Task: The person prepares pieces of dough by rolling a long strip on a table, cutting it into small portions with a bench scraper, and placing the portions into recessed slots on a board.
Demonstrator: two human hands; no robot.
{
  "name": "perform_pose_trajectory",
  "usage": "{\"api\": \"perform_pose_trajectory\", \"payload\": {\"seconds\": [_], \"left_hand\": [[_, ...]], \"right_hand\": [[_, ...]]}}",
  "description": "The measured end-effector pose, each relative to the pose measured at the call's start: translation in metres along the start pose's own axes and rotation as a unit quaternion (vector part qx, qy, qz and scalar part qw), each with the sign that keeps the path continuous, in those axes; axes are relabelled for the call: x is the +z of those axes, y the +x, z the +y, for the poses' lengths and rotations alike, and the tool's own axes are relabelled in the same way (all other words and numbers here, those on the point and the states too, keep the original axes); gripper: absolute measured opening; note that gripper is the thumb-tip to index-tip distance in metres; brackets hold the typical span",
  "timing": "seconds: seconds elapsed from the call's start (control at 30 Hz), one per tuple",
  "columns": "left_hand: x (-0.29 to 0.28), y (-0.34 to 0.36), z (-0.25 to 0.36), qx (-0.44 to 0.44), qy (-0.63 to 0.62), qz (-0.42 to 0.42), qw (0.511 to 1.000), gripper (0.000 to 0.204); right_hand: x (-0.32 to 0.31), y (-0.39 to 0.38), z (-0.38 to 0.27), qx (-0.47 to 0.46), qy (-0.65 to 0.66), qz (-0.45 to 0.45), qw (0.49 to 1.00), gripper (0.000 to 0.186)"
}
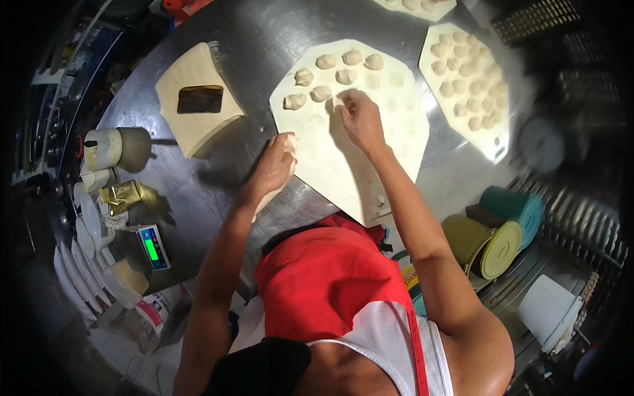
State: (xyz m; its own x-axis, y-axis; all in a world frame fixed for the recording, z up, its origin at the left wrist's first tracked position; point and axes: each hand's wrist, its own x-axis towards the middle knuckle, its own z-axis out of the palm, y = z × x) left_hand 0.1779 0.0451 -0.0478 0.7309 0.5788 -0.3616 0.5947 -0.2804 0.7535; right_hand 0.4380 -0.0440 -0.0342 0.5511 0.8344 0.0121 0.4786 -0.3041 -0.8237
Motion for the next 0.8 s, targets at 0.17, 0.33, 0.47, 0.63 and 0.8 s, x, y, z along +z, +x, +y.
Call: {"api": "perform_pose_trajectory", "payload": {"seconds": [0.17,0.33,0.47,0.63,0.8], "left_hand": [[-0.015,-0.026,0.045,-0.055,-0.150,0.025,0.987,0.053],[-0.025,-0.044,0.031,-0.030,-0.219,0.052,0.974,0.041],[-0.027,-0.056,0.039,-0.017,-0.092,-0.030,0.995,0.036],[-0.027,-0.060,0.113,0.056,0.024,0.030,0.998,0.027],[0.007,-0.004,0.051,0.161,0.104,0.079,0.978,0.031]], "right_hand": [[-0.007,-0.012,-0.029,0.028,-0.021,0.015,0.999,0.038],[0.023,-0.061,-0.108,-0.039,0.188,-0.184,0.964,0.019],[0.012,-0.056,-0.115,0.080,0.161,-0.207,0.962,0.027],[0.000,-0.073,-0.124,0.047,0.069,-0.108,0.991,0.047],[0.001,-0.072,-0.143,-0.016,0.097,-0.094,0.991,0.033]]}}
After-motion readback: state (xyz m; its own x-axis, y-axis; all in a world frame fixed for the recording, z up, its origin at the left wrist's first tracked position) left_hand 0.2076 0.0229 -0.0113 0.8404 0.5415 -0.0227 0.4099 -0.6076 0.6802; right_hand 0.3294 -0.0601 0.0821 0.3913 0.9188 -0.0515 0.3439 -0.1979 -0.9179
